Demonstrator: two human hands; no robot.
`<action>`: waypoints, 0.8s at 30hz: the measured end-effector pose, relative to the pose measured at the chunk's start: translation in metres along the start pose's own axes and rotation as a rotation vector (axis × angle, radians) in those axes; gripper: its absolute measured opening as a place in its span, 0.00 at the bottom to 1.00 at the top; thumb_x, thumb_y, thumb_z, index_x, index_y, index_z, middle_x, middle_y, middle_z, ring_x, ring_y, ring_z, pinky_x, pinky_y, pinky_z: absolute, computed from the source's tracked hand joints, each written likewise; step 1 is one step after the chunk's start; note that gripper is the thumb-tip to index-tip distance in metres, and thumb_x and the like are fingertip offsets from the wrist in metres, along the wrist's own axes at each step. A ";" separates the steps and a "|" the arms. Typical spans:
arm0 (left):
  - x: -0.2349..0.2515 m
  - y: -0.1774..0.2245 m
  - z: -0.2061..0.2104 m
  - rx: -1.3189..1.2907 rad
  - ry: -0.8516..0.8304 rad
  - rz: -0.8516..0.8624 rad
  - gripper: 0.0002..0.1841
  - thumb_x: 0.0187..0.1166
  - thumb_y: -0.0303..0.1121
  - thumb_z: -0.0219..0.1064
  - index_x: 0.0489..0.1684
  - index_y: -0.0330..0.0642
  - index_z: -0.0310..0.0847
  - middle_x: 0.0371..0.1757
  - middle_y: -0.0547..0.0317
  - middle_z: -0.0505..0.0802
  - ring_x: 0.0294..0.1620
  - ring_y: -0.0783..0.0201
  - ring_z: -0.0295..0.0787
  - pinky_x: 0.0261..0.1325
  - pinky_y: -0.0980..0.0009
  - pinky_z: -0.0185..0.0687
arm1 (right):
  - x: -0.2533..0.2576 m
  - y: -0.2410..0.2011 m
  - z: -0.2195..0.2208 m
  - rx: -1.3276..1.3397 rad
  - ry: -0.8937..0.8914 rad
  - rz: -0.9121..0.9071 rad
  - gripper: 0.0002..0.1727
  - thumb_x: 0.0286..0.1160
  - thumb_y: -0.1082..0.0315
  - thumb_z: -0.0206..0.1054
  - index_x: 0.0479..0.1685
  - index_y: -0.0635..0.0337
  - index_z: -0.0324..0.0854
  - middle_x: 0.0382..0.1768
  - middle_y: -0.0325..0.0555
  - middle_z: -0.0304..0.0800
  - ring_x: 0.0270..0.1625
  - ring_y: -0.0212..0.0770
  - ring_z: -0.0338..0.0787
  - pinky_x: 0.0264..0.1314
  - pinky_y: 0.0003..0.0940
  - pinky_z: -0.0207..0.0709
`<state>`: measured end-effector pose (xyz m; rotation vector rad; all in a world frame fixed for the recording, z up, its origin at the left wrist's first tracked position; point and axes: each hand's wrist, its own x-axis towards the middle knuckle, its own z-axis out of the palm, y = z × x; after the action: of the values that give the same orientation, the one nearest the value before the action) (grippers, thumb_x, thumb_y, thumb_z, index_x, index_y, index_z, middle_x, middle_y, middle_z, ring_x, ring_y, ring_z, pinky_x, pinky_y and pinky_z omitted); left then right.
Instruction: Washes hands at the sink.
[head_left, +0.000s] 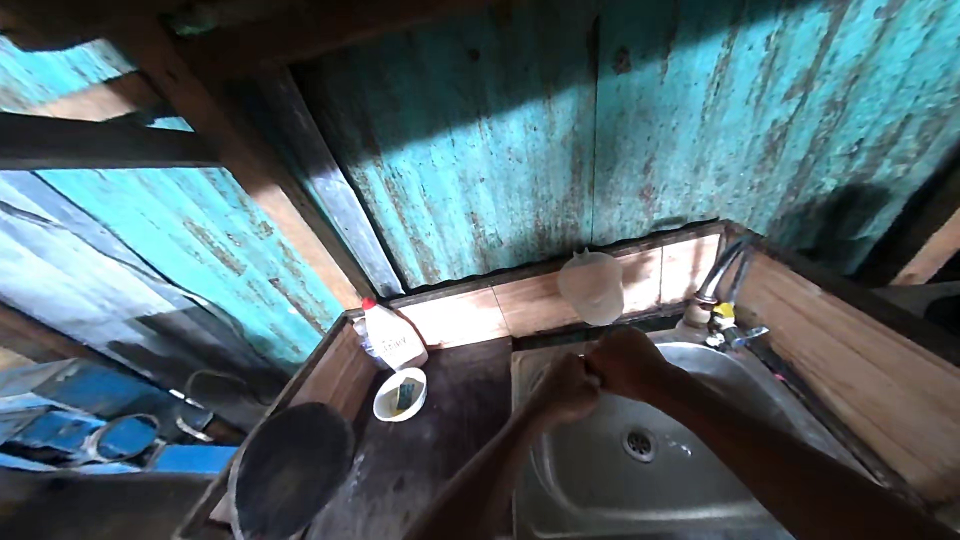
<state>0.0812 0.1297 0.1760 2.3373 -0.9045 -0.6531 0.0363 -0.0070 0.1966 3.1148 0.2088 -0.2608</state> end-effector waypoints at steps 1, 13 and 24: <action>0.000 -0.001 0.001 -0.048 -0.005 -0.008 0.11 0.79 0.33 0.69 0.50 0.35 0.86 0.43 0.48 0.92 0.45 0.56 0.90 0.52 0.53 0.86 | 0.000 0.000 0.001 0.016 0.017 -0.017 0.12 0.73 0.63 0.75 0.46 0.64 0.89 0.44 0.59 0.92 0.52 0.62 0.91 0.54 0.63 0.80; -0.047 -0.008 -0.006 -0.446 -0.028 -0.320 0.13 0.76 0.25 0.68 0.56 0.43 0.77 0.35 0.57 0.82 0.20 0.68 0.73 0.18 0.74 0.67 | 0.013 -0.032 -0.006 -0.098 -0.053 -0.164 0.15 0.76 0.65 0.71 0.55 0.66 0.85 0.47 0.59 0.91 0.54 0.61 0.90 0.57 0.60 0.78; -0.090 -0.038 0.011 -0.959 -0.037 -0.385 0.07 0.80 0.19 0.57 0.44 0.43 0.71 0.18 0.64 0.75 0.10 0.74 0.66 0.12 0.82 0.62 | 0.000 -0.077 -0.006 -0.107 -0.047 -0.217 0.13 0.85 0.72 0.58 0.57 0.69 0.83 0.47 0.63 0.90 0.53 0.64 0.90 0.55 0.60 0.79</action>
<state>0.0328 0.2149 0.1655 1.6042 -0.0611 -1.0046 0.0270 0.0697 0.2031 2.9762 0.5418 -0.3131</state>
